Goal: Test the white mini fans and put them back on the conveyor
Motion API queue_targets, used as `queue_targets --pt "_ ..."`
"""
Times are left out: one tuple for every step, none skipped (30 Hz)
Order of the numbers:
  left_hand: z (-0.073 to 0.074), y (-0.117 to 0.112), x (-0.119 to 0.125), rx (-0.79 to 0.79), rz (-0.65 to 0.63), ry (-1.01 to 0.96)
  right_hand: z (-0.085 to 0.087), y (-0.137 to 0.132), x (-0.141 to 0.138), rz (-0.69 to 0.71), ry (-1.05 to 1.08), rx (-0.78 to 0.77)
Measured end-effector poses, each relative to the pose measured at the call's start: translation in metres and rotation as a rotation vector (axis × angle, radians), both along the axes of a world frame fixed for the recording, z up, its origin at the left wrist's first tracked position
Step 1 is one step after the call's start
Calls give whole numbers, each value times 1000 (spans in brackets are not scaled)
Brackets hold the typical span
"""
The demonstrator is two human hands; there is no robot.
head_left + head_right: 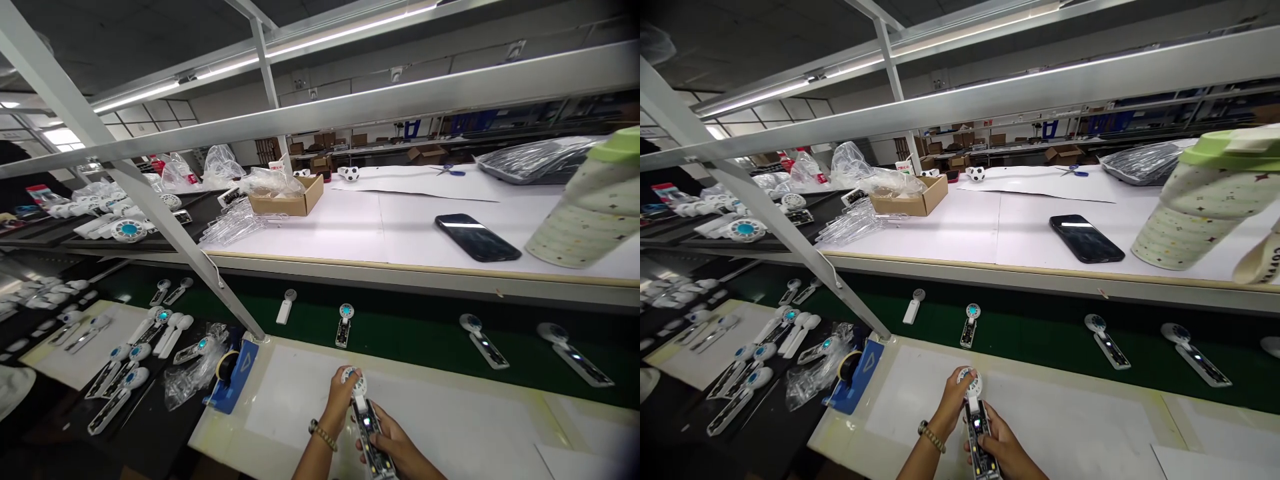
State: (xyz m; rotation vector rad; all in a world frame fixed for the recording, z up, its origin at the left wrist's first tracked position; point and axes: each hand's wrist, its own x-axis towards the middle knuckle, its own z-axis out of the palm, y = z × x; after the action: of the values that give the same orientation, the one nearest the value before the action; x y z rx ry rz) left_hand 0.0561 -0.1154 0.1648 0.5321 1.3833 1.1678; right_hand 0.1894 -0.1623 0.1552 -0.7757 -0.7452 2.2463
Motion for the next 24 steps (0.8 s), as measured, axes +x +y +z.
queue_targets --pt "-1 0 0 -5 -5 -3 1 0 0 -3 -8 0" --pt "-1 0 -1 -11 -10 -6 1 0 0 -7 -14 0" --pt "-2 0 -1 -16 -15 -8 1 0 -1 -11 -15 -1" --pt "-3 0 -1 -23 -18 -10 0 0 -1 -14 -11 -4" --pt "-3 0 -2 -31 -21 -12 -1 -1 -1 -16 -3 -6" --pt "-4 -1 -2 -39 -23 -14 -2 -1 -1 -16 6 -10" --pt "-5 -1 -2 -48 -24 -16 -4 -2 -1 -15 14 -12" --pt "-6 -1 -2 -56 -26 -19 -6 -2 -1 -14 20 -14" --pt "-7 -1 -2 -64 -27 -23 -8 -3 -1 -14 21 -14" --pt "-8 -1 -2 -69 -28 -27 -9 -3 -1 -15 18 -13" --pt "-8 -2 -2 -72 -28 -31 -11 -4 -1 -17 13 -11" --pt "-9 -2 -2 -74 -26 -34 -11 -4 -1 -17 7 -10" --pt "-10 -2 -2 -74 -24 -36 -12 -4 -1 -16 1 -9" --pt "-10 -2 -1 -76 -23 -37 -12 -4 -1 -14 -3 -7" --pt "-11 -2 -1 -77 -22 -37 -13 -4 -1 -10 -5 -3" --pt "-11 -2 -1 -79 -23 -37 -13 -4 -1 -6 -3 2" --pt "-11 -2 -1 -82 -25 -37 -14 -4 -2 -5 0 7" --pt "-11 -3 -1 -84 -28 -37 -15 -4 -2 -5 1 12" --pt "-12 -3 -2 -87 -32 -37 -16 -4 -2 -6 1 16" --pt "-12 -3 -2 -89 -37 -36 -17 -3 -2 -6 -2 17" --pt "-12 -3 -2 -92 -43 -36 -19 -3 -2 -5 -5 15" --pt "-13 -3 -2 -96 -47 -35 -21 -2 -2 -3 -10 15" --pt "-14 -3 -2 -99 -51 -34 -22 -2 -2 -1 -15 17" --pt "-15 -3 -2 -102 -52 -32 -23 -1 -2 0 -17 22"
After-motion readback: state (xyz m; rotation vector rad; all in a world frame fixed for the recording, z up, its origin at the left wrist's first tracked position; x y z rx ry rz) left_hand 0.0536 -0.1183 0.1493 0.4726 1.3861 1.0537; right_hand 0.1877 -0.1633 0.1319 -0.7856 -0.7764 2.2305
